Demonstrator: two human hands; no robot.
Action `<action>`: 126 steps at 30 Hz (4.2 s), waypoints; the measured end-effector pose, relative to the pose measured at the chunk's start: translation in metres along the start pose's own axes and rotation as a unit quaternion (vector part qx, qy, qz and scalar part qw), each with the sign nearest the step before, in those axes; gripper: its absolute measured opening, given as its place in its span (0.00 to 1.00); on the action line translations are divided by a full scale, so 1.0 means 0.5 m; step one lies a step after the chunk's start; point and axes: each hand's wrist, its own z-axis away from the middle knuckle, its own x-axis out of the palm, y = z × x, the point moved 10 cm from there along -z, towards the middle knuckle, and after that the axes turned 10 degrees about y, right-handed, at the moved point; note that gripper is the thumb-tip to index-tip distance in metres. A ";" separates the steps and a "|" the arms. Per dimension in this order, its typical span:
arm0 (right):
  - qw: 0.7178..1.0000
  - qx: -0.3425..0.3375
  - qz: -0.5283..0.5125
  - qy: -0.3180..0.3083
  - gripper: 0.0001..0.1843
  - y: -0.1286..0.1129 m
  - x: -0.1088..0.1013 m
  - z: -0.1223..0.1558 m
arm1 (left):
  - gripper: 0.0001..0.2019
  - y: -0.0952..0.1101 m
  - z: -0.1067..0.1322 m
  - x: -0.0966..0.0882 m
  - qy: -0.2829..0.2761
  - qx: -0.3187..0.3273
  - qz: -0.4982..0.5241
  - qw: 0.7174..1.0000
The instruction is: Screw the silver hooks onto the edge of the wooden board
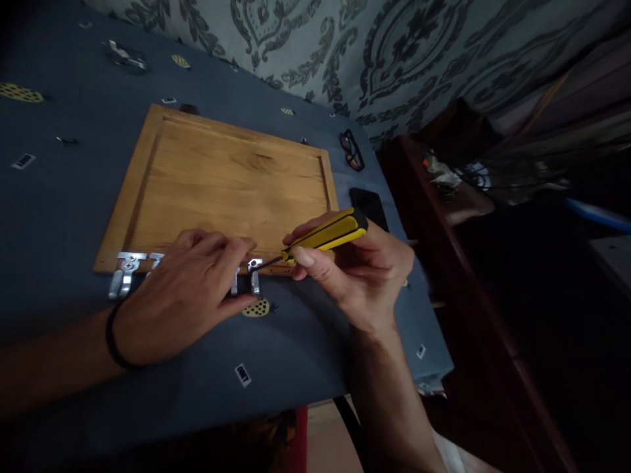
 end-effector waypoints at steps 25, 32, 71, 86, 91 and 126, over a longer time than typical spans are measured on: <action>0.996 0.062 -0.061 -0.030 0.07 0.016 0.019 0.008 | 0.22 0.001 0.000 -0.005 0.011 0.007 -0.015 1.000; 0.996 0.043 -0.075 -0.012 0.08 0.016 0.020 0.003 | 0.21 0.003 -0.002 -0.004 0.009 0.010 -0.014 1.000; 0.991 0.060 -0.078 -0.096 0.05 0.012 0.043 0.011 | 0.20 0.001 0.000 -0.008 0.018 0.004 -0.010 1.000; 0.990 0.056 -0.091 -0.087 0.07 0.000 0.054 0.012 | 0.20 0.001 -0.001 -0.005 0.002 0.002 -0.011 1.000; 0.992 0.059 -0.079 -0.082 0.06 0.000 0.054 0.013 | 0.20 0.001 -0.002 -0.004 0.000 0.001 -0.008 1.000; 0.998 -0.057 0.008 0.000 0.07 -0.020 0.019 0.013 | 0.22 -0.003 -0.001 -0.002 -0.001 -0.008 -0.007 1.000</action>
